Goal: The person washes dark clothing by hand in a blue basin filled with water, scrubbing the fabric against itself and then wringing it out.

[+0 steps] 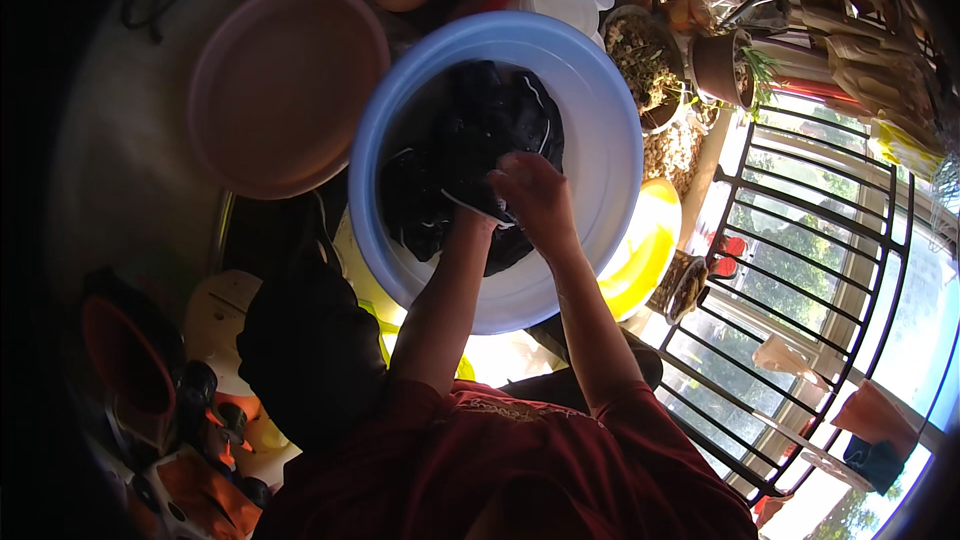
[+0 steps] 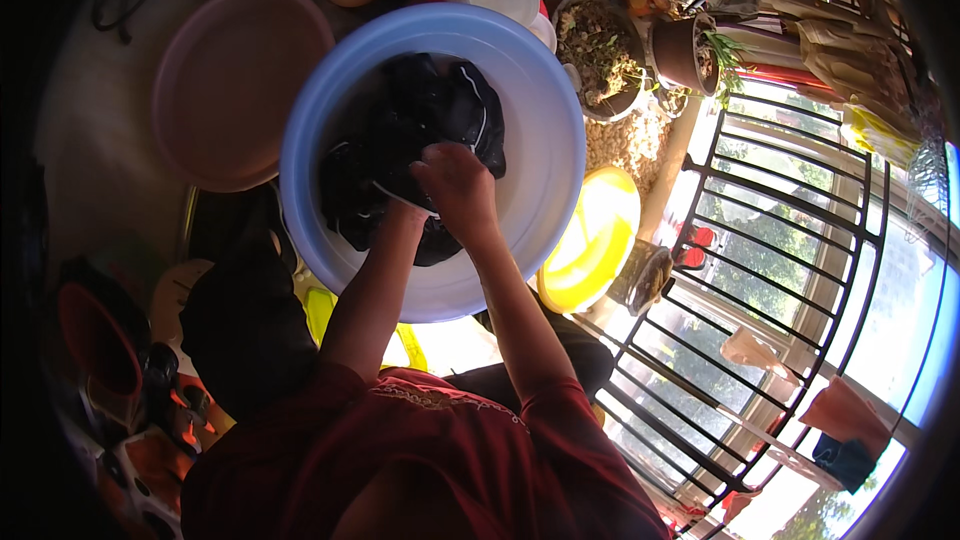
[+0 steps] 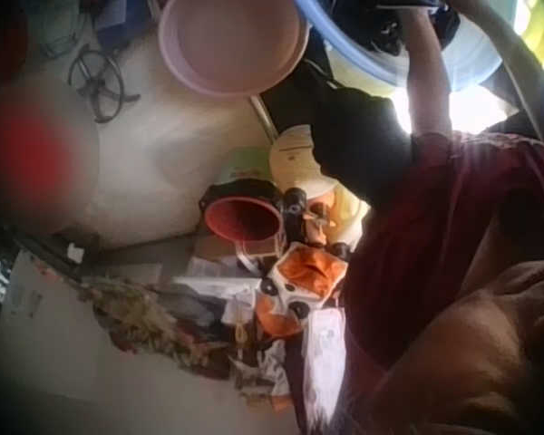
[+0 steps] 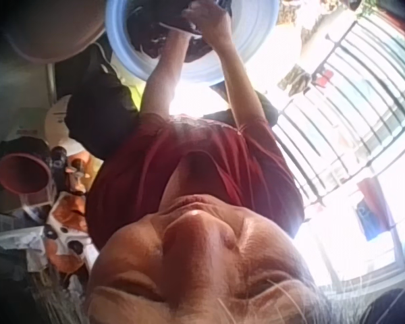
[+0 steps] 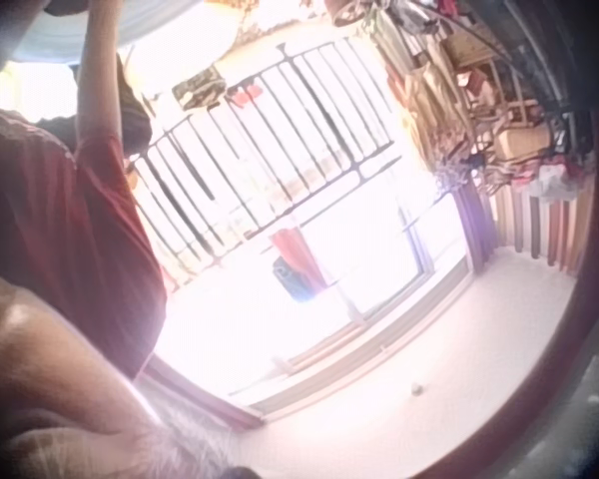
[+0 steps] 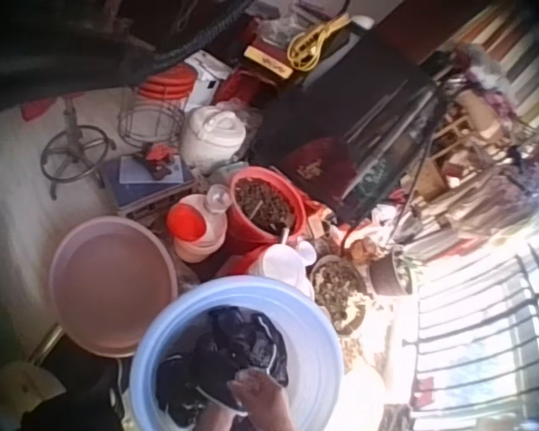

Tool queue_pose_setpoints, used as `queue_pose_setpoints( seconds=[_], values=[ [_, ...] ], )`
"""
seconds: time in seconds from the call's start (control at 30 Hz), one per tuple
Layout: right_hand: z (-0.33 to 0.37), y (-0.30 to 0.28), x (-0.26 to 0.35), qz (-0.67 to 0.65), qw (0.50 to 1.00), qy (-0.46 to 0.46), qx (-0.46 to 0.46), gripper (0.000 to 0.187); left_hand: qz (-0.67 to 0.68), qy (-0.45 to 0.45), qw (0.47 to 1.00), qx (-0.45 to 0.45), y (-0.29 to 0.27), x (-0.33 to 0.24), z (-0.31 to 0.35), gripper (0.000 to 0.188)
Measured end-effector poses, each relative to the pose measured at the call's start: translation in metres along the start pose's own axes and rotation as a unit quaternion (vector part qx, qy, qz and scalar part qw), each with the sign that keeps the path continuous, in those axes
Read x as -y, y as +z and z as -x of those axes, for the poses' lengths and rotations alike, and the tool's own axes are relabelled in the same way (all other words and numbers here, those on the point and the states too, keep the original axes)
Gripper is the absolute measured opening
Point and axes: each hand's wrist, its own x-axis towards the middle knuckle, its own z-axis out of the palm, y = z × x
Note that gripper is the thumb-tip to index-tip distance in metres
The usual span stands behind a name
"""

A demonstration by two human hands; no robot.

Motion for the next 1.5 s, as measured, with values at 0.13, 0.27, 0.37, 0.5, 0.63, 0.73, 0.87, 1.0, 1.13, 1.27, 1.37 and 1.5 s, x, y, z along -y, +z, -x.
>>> queue_pose_setpoints(
  seconds=[0.13,0.27,0.37,0.5,0.63,0.73,0.87,1.0,1.13,1.27,1.37,1.5],
  values=[
    [-0.009,0.014,0.003,0.205,0.966,-0.156,0.011,0.037,-0.006,0.001,1.0,-0.014,-0.002,0.001,0.006,0.038],
    [-0.013,0.015,0.0,0.22,0.964,-0.145,0.021,0.041,-0.016,0.007,0.999,-0.035,-0.006,0.003,0.01,0.037],
    [-0.019,0.012,-0.01,0.247,0.955,-0.162,0.016,0.037,-0.031,0.011,0.998,-0.058,-0.007,0.007,0.01,0.037],
    [-0.022,0.01,-0.013,0.265,0.953,-0.142,0.036,0.027,-0.067,0.011,0.993,-0.096,-0.013,0.014,0.006,0.036],
    [-0.035,-0.005,-0.027,0.442,0.82,-0.349,0.106,0.022,-0.105,0.012,0.987,-0.119,-0.019,0.013,0.006,0.035],
    [-0.022,-0.029,-0.029,-0.084,0.986,0.053,0.13,0.019,-0.176,-0.021,0.978,-0.109,-0.03,0.007,0.006,0.035],
    [-0.019,-0.055,-0.038,-0.165,0.979,0.07,0.099,0.017,-0.216,-0.007,0.976,-0.033,0.001,0.006,0.013,0.042],
    [-0.012,-0.047,-0.049,-0.026,0.998,0.015,0.046,0.018,-0.11,-0.026,0.986,-0.122,0.024,0.005,0.023,0.039],
    [-0.001,-0.035,-0.03,0.17,0.971,-0.168,-0.008,0.015,-0.103,-0.026,0.986,-0.127,0.002,0.004,0.018,0.04],
    [0.008,-0.038,-0.01,0.155,0.98,-0.126,-0.01,0.015,-0.093,-0.025,0.988,-0.123,0.004,0.002,0.017,0.037],
    [0.009,-0.042,-0.009,0.175,0.972,-0.149,-0.047,0.018,-0.074,-0.051,0.991,-0.097,0.001,0.0,0.017,0.032],
    [0.018,-0.039,0.004,0.104,0.987,-0.104,-0.07,0.023,-0.046,-0.047,0.996,-0.052,0.004,0.0,0.019,0.027]
  ],
)
